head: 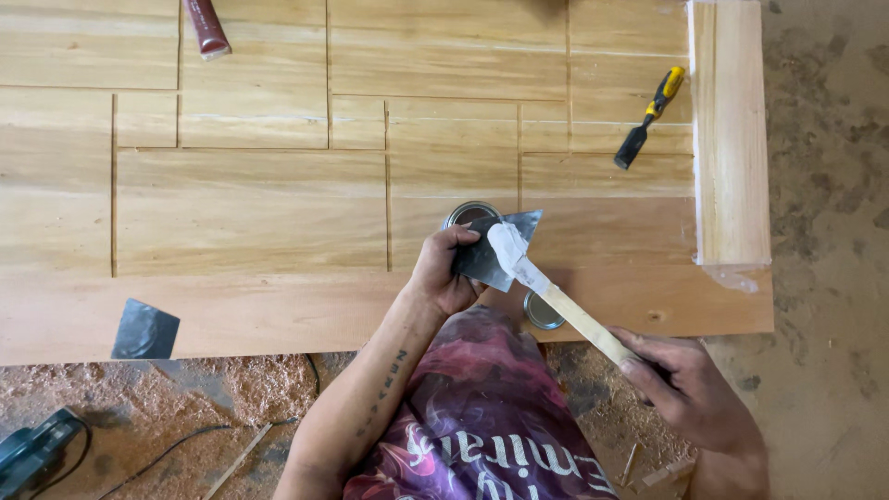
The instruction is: The person uses a chisel to clean out a knot hole in a wooden door panel lying on the floor. They then scoop white wood filler from a can with a stick onto a scraper and squeeze hardener from a tube onto it, mixing the filler with two scrapers.
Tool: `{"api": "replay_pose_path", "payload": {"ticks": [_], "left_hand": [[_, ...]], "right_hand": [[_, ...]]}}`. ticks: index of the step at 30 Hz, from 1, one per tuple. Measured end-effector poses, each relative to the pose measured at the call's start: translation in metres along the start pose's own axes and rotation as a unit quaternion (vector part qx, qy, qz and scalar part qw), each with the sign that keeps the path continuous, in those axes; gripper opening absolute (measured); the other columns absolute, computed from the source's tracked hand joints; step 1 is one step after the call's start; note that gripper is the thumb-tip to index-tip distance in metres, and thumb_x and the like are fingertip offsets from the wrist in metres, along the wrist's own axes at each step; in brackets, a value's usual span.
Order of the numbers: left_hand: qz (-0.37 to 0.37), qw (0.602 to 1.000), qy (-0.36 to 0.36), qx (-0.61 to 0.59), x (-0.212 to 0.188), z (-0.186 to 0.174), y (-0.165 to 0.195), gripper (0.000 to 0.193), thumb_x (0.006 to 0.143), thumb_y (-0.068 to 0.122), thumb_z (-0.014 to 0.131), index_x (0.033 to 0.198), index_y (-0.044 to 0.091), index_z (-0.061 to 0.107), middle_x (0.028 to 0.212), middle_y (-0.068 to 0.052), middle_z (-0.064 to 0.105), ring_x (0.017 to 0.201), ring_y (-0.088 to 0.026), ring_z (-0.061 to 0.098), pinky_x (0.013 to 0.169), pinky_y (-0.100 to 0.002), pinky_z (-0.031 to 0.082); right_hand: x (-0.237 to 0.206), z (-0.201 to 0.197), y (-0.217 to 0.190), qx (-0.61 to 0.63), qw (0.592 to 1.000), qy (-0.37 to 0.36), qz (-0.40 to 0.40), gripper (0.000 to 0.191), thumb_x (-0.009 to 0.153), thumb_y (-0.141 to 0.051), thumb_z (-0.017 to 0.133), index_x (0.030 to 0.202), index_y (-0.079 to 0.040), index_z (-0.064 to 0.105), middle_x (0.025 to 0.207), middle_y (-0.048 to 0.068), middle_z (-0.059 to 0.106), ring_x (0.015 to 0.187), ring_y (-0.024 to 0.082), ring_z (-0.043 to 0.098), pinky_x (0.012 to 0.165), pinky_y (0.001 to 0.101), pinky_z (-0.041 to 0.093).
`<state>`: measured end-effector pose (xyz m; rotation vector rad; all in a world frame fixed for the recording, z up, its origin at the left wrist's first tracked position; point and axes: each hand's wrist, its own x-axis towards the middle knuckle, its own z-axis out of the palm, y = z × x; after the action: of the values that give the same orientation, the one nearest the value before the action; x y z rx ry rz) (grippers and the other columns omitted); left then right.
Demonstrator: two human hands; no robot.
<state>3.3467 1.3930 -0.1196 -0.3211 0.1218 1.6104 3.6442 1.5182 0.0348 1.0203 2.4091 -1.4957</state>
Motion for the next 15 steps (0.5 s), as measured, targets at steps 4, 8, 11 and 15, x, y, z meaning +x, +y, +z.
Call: {"api": "replay_pose_path", "payload": {"ticks": [4, 8, 11, 15], "left_hand": [[-0.012, 0.999, -0.018, -0.026, 0.001, -0.003, 0.0, 0.031, 0.095, 0.011, 0.051, 0.121, -0.004, 0.058, 0.11, -0.019, 0.073, 0.098, -0.031, 0.075, 0.081, -0.04, 0.063], [-0.022, 0.997, 0.069, -0.01, 0.002, 0.002, -0.005, 0.034, 0.09, 0.013, 0.05, 0.117, -0.005, 0.059, 0.108, -0.018, 0.072, 0.096, -0.029, 0.075, 0.081, -0.04, 0.065], [-0.033, 0.995, 0.089, -0.005, 0.001, 0.007, -0.011, 0.032, 0.091, 0.014, 0.05, 0.116, -0.004, 0.06, 0.106, -0.016, 0.072, 0.09, -0.026, 0.075, 0.072, -0.035, 0.063], [-0.035, 0.999, 0.033, -0.014, -0.001, 0.011, -0.009, 0.031, 0.093, 0.016, 0.053, 0.116, -0.005, 0.061, 0.101, -0.015, 0.073, 0.076, -0.024, 0.073, 0.052, -0.027, 0.054]], "right_hand": [[-0.005, -0.006, -0.007, 0.003, 0.999, 0.021, -0.036, 0.048, 0.087, -0.011, 0.066, 0.134, 0.001, 0.064, 0.064, 0.0, 0.063, 0.053, 0.007, 0.054, 0.048, 0.024, 0.046], [0.003, -0.002, -0.012, 0.037, 0.998, 0.042, -0.02, 0.048, 0.089, -0.011, 0.064, 0.136, -0.001, 0.064, 0.062, 0.001, 0.063, 0.051, 0.007, 0.056, 0.046, 0.0245, 0.047], [0.011, 0.011, -0.01, 0.052, 0.997, 0.043, -0.041, 0.048, 0.09, -0.01, 0.063, 0.137, -0.001, 0.063, 0.063, 0.0, 0.061, 0.051, 0.006, 0.055, 0.046, 0.024, 0.047], [0.011, 0.024, -0.002, 0.074, 0.997, 0.027, -0.001, 0.053, 0.09, -0.01, 0.062, 0.142, -0.004, 0.061, 0.058, 0.001, 0.056, 0.051, 0.006, 0.052, 0.045, 0.0244, 0.045]]}}
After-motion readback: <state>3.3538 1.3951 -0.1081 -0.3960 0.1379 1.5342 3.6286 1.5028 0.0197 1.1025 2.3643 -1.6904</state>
